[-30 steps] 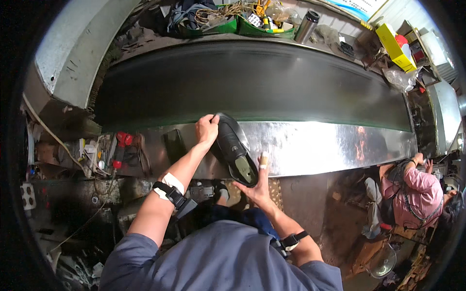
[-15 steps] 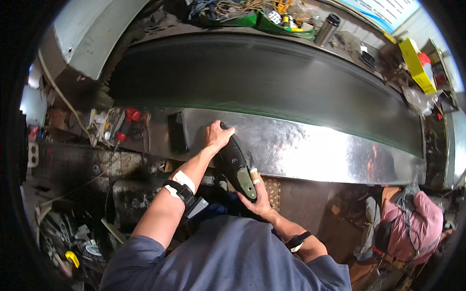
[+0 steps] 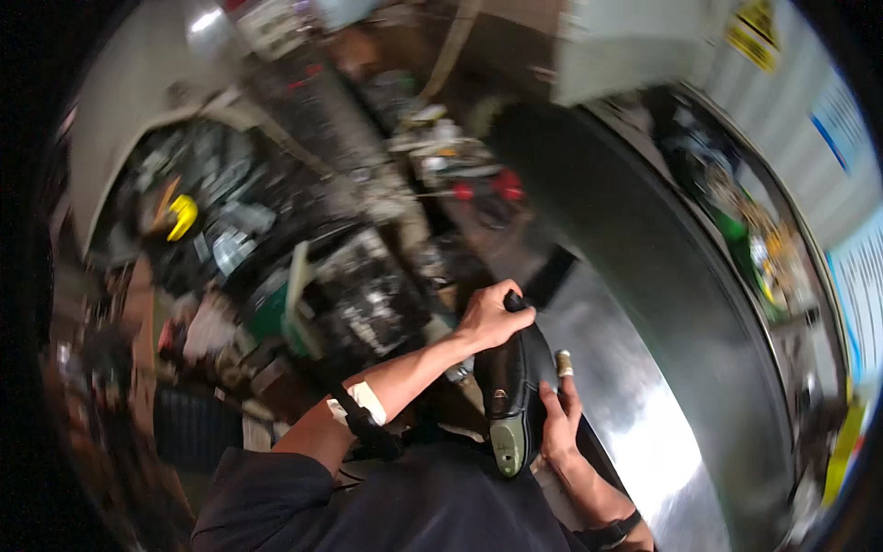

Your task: Operating a machine to shape and attach shoe parts, then placing them on a conveyor.

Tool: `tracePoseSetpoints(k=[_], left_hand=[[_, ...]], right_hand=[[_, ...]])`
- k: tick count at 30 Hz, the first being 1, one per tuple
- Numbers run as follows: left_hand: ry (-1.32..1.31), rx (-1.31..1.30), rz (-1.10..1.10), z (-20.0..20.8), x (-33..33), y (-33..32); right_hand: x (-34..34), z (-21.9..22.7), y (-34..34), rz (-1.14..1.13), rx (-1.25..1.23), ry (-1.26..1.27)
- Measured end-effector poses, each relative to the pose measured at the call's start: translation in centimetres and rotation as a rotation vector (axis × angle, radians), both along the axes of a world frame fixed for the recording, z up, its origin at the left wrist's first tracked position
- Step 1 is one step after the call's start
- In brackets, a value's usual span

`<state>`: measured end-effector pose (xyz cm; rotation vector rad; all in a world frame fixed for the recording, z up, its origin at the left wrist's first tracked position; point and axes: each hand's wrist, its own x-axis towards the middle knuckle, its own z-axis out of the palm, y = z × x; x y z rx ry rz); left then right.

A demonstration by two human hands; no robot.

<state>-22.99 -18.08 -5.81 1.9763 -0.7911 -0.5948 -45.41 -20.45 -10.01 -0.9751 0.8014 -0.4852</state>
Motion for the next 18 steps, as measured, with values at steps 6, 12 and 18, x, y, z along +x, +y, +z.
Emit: tracePoseSetpoints(k=[6,12,18], left_hand=[[-0.052,0.028,0.500,6.5,9.1,16.1],[-0.014,-0.443,0.906,9.0,16.7,37.5],[0.563,-1.018,0.999,9.0,13.9,44.0]], right_hand=[[13.0,3.0,8.7,0.349,-0.078,-0.200],[26.1,6.9,21.4,0.522,0.027,-0.198],[36.3,8.7,29.3,0.513,0.276,-0.272]])
